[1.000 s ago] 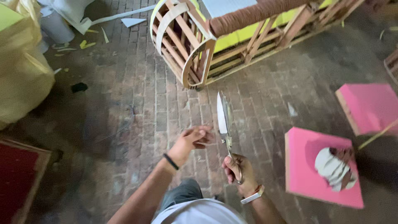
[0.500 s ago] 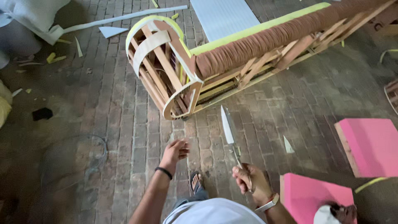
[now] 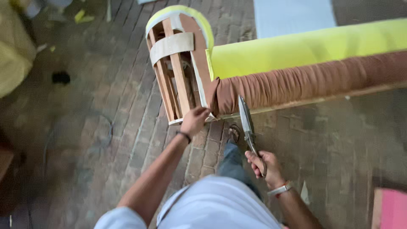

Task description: The person smooths and aligns brown fabric over a yellow foam-covered wooden frame, then uses shears to trim excess material. They then use a pneumatic staple gun to secure the fabric along the frame's edge, repeatedly adjusting and stapling to create a pleated finish.

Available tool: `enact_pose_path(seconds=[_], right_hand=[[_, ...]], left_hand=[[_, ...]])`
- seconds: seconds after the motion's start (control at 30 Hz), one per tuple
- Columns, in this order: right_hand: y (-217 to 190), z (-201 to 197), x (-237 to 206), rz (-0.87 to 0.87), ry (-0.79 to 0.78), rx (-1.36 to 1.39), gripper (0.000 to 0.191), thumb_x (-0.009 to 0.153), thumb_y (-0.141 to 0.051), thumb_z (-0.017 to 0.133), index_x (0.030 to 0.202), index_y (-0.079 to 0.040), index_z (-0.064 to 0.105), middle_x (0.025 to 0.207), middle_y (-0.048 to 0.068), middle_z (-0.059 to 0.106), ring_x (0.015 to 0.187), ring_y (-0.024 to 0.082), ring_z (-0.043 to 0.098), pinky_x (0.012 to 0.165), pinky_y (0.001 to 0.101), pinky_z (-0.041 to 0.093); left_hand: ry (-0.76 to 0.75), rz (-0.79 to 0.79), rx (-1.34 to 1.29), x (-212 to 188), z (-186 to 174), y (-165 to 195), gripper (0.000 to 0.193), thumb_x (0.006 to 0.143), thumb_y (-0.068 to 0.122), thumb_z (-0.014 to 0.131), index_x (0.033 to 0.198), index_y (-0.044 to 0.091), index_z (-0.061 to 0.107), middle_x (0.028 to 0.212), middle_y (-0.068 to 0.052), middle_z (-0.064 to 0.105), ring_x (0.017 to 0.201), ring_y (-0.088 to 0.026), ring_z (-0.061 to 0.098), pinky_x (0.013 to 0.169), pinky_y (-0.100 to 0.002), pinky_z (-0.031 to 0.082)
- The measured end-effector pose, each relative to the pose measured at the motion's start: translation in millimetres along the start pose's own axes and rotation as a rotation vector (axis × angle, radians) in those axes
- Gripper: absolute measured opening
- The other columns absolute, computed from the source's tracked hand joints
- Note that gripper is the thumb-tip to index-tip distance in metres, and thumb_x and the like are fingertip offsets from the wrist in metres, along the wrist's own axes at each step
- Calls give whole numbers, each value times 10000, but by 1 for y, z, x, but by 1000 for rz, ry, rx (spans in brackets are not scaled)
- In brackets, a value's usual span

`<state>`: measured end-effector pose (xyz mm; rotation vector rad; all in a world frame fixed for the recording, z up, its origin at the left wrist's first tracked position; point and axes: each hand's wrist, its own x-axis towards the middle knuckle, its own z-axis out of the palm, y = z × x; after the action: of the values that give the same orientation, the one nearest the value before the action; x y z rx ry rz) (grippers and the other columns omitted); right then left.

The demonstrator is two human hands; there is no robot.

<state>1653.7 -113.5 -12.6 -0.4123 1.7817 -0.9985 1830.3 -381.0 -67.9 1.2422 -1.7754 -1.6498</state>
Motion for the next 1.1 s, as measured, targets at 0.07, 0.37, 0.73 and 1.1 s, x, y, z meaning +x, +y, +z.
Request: enact_pose_path(seconds=[0.07,0.37,0.73,1.1], right_hand=[[-27,-24,57,32,-80,-24,431,873,-434,752,744,-38,644,569,-14,526,418,65,450,373,254,372],[-127,-100,220,89,-500,-361,473,895,-457,731,707,-32,640,553,-3,532,407,80,463,367,262,365],[-182,-115,331,298,-744,-590,525,885,-527,701,727,-28,665,562,-4,547,416,89,489,375,264,377],[-223,-93,378,483,-845,-575,564,842,-597,702,712,-53,630,559,-26,515,420,74,458,379,245,360]], left_hand=[[90,3,183,55,12,19,351,975,347,631,1210,116,753,1157,-111,788,1074,-237,753,925,-340,574],[-19,-338,760,207,32,61,344,940,354,628,1276,327,695,1324,-133,533,1155,-361,603,981,-449,503],[185,-102,885,224,41,0,123,924,183,625,931,98,714,1005,-126,693,953,-345,696,800,-465,571],[527,120,641,199,59,-6,54,854,147,670,875,112,635,932,-90,644,887,-337,678,703,-446,554]])
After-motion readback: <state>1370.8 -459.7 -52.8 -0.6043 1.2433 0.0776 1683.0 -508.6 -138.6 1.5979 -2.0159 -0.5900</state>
